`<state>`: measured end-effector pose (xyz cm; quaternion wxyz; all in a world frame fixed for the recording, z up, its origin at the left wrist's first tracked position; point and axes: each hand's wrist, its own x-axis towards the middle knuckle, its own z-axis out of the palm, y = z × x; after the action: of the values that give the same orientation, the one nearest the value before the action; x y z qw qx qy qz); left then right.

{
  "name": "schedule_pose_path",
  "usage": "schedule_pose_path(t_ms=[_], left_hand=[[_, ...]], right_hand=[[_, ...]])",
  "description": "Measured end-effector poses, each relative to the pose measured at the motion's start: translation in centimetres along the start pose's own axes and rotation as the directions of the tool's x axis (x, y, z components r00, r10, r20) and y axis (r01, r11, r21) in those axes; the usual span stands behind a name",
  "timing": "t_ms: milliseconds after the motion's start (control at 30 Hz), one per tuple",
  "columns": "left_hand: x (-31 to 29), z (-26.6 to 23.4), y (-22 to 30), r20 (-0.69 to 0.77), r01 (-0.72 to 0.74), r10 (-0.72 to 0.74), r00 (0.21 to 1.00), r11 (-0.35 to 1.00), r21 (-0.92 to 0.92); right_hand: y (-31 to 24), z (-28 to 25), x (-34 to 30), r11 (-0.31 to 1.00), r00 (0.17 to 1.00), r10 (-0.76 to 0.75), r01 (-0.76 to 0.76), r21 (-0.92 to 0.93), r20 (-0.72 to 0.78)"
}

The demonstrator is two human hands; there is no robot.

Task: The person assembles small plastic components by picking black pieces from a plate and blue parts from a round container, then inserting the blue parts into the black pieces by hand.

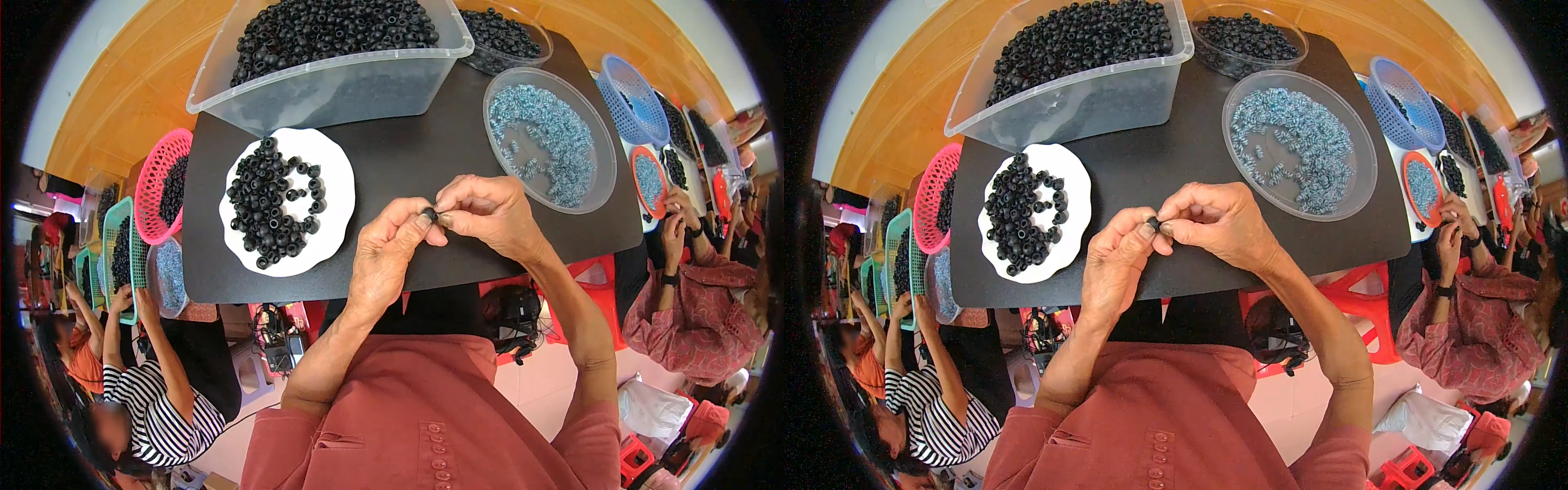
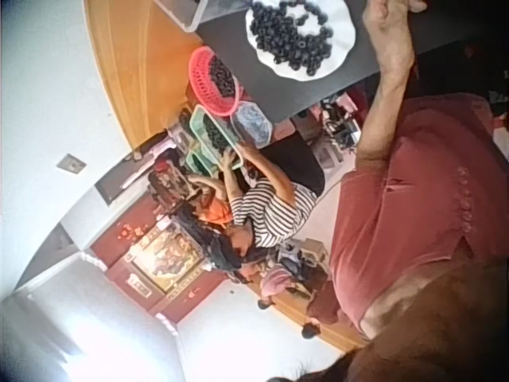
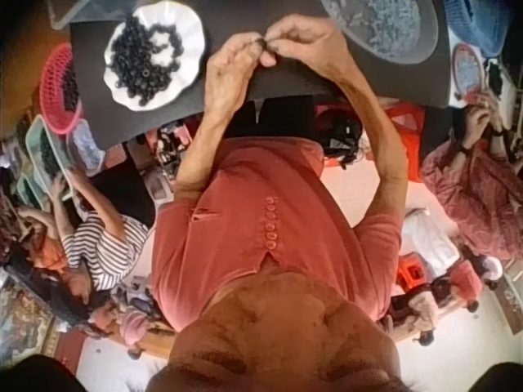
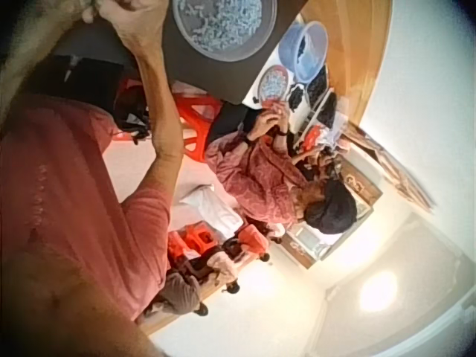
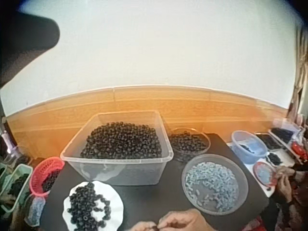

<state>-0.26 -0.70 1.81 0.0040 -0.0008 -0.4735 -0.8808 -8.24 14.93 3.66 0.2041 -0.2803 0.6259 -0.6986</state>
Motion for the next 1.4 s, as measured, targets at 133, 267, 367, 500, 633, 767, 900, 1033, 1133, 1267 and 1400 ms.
schedule_pose_path(t_ms=[133, 267, 367, 500, 633, 767, 900, 1033, 1133, 1267, 1400], left_hand=[[-0.02, 0.18, 0.00, -0.025, -0.008, 0.010, 1.000, 0.997, 0.076], [-0.15, 0.48, 0.18, -0.005, -0.006, 0.007, 1.000, 0.990, 0.139], [-0.08, 0.34, 0.17, -0.007, 0.013, -0.012, 1.000, 0.986, 0.165], [0.03, 0.12, 0.13, 0.013, 0.021, -0.023, 1.000, 0.995, 0.102], [0.00, 0.11, 0.09, 0.028, 0.021, -0.024, 0.999, 0.995, 0.100], [-0.21, 0.29, 0.20, 0.012, 0.005, -0.007, 1.000, 0.992, 0.127], [-0.21, 0.42, 0.18, 0.016, 0.013, -0.015, 1.000, 0.988, 0.151], [-0.08, 0.24, 0.18, 0.033, 0.005, -0.009, 0.999, 0.993, 0.121], [0.00, 0.24, 0.16, 0.018, 0.015, -0.018, 1.000, 0.991, 0.136], [-0.17, 0.47, 0.13, 0.010, -0.001, -0.001, 1.000, 0.992, 0.124], [-0.13, 0.53, 0.22, -0.019, 0.008, -0.005, 1.000, 0.983, 0.186]], right_hand=[[0.31, 0.07, -0.16, 0.999, 0.999, -0.032, 0.032, 0.010, -0.017], [0.41, -0.39, -0.54, 1.000, 1.000, -0.013, 0.014, 0.012, -0.006], [0.76, -0.36, -0.58, 0.997, 0.999, -0.048, 0.048, 0.057, 0.004], [0.90, -0.46, -0.55, 0.994, 0.999, -0.037, 0.036, 0.107, 0.006], [0.73, -0.34, -0.59, 0.993, 0.997, -0.075, 0.073, 0.093, 0.014], [0.84, -0.13, -0.64, 0.989, 0.993, -0.116, 0.114, 0.099, 0.012], [0.81, -0.30, -0.73, 0.990, 0.993, -0.117, 0.115, 0.079, 0.014], [0.89, -0.25, -0.60, 0.991, 0.993, -0.120, 0.119, 0.065, 0.014], [0.76, -0.16, -0.63, 0.989, 0.991, -0.133, 0.132, 0.072, 0.007], [0.59, -0.10, -0.71, 0.986, 0.987, -0.161, 0.161, 0.034, -0.008], [0.71, -0.05, -0.65, 0.988, 0.988, -0.155, 0.155, 0.025, -0.012]])
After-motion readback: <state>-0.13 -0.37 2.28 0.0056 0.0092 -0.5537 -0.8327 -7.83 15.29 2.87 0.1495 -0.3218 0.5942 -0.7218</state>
